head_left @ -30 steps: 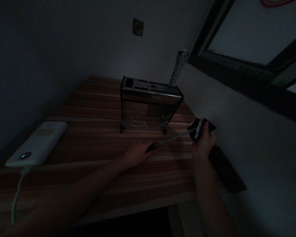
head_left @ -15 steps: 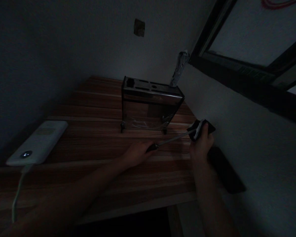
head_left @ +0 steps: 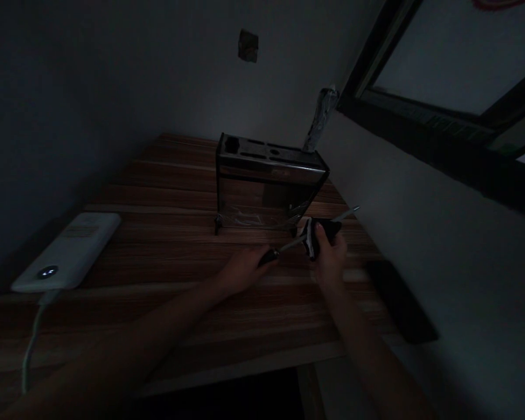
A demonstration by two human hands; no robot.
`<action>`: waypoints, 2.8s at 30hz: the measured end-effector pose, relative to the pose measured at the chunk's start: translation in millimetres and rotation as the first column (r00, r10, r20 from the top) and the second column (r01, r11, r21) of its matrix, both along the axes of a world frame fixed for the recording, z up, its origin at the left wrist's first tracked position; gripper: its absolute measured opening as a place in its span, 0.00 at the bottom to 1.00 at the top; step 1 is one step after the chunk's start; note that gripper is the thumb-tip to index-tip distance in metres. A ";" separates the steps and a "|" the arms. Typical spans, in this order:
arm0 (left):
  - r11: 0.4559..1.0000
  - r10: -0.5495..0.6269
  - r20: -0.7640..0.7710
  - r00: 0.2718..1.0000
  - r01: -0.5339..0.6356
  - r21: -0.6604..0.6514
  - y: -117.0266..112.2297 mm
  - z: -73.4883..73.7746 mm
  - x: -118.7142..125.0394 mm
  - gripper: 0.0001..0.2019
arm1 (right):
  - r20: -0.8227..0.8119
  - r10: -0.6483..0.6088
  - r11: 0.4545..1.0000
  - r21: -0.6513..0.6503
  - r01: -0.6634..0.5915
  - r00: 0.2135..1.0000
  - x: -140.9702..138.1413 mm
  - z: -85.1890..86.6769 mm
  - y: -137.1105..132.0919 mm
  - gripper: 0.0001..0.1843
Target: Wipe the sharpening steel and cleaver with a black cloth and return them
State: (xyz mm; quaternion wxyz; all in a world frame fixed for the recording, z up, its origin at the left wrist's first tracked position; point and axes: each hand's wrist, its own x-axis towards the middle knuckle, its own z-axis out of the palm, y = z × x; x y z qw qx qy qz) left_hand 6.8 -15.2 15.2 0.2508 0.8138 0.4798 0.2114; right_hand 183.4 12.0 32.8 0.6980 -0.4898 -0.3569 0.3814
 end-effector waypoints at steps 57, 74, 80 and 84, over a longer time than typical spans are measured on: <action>1.000 0.003 0.003 1.000 -0.003 -0.014 -0.4 2.5 1.4 0.13 | 0.067 0.035 0.999 0.008 -0.036 0.997 4.8 9.1 1.9 0.16; 0.999 -0.046 -0.027 0.999 0.046 0.000 -2.6 0.6 0.8 0.17 | -0.017 -0.270 0.935 0.233 0.267 0.963 47.0 19.5 18.3 0.15; 0.999 -0.052 -0.022 0.998 0.052 0.000 -2.8 0.7 0.4 0.17 | -0.017 -0.307 0.925 0.227 0.303 0.951 51.2 21.4 17.9 0.16; 0.998 -0.053 -0.016 0.998 0.053 0.015 -2.6 0.4 -0.1 0.16 | -0.046 -0.272 0.942 0.190 0.276 0.961 50.9 19.9 18.4 0.16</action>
